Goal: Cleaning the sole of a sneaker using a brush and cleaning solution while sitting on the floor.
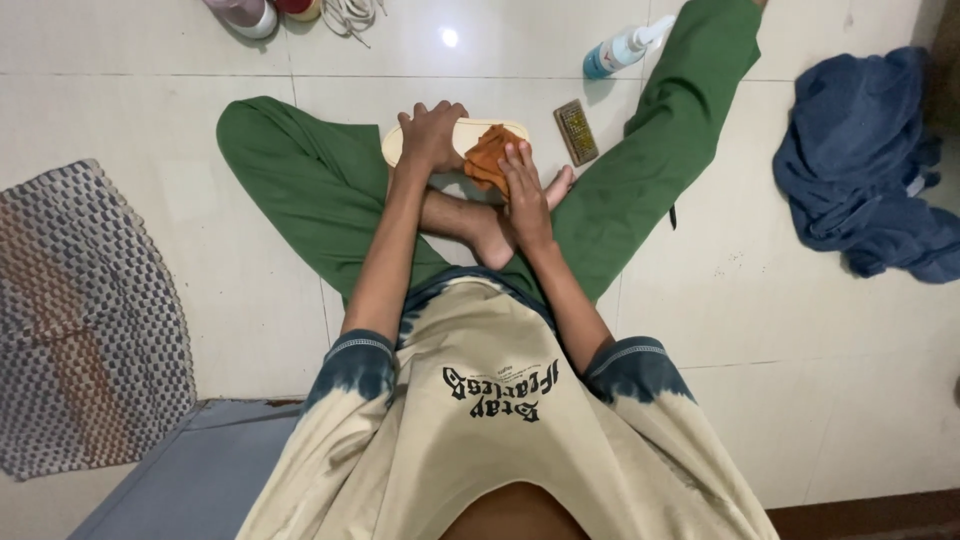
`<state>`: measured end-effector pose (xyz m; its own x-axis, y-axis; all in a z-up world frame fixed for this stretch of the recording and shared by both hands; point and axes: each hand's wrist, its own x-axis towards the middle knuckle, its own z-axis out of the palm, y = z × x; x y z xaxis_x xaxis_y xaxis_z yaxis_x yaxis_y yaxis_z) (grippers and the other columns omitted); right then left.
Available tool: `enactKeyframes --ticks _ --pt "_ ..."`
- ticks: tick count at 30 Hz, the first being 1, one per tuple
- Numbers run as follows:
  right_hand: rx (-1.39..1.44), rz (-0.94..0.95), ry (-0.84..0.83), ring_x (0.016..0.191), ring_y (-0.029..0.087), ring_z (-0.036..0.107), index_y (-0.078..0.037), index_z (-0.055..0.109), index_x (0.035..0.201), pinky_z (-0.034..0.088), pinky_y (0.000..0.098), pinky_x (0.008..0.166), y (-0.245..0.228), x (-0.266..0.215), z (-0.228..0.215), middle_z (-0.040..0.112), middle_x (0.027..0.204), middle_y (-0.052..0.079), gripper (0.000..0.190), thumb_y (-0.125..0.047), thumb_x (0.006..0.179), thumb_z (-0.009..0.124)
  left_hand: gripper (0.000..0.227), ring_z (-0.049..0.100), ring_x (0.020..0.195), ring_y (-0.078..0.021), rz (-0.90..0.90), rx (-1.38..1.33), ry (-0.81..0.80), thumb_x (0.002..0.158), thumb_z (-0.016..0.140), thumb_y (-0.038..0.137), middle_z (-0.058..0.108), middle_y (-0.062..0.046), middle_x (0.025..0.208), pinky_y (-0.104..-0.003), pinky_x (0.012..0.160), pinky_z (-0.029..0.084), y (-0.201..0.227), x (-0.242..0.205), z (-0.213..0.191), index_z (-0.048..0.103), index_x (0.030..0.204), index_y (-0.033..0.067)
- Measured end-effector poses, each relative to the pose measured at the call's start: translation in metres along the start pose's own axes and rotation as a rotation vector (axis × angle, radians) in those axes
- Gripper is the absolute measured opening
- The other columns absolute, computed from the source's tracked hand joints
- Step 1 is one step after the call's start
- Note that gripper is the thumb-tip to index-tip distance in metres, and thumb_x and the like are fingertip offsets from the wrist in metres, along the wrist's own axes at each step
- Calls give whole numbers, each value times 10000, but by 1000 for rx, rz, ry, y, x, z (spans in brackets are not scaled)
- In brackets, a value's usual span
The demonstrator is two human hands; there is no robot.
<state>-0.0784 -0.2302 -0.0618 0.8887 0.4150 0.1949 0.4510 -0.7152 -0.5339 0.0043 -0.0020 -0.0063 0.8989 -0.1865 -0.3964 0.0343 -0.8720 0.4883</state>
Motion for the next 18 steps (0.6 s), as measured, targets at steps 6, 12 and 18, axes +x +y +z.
enactKeyframes --ticks 6,12,18 --pt "293 125 -9 1396 308 514 -122 654 1331 148 526 1271 -8 -5 -31 656 1409 75 630 214 813 529 773 524 1172 -431 9 7 -15 609 931 283 620 -78 1204 -690 986 332 -3 -3 3 595 1299 193" --pt "1036 797 435 1227 168 636 -135 627 1399 428 430 1159 -40 0 -70 685 1341 67 369 -216 1042 669 828 509 1207 -406 53 2 20 618 960 229 617 -83 1236 -669 1051 279 3 -20 3 588 1355 185" --pt "1702 1000 570 1063 396 743 -41 677 1280 608 556 938 -61 16 -121 726 1195 232 384 -166 934 791 848 440 1287 -375 105 34 125 621 961 191 578 -98 1313 -678 1144 125 7 -35 12 571 1374 196"
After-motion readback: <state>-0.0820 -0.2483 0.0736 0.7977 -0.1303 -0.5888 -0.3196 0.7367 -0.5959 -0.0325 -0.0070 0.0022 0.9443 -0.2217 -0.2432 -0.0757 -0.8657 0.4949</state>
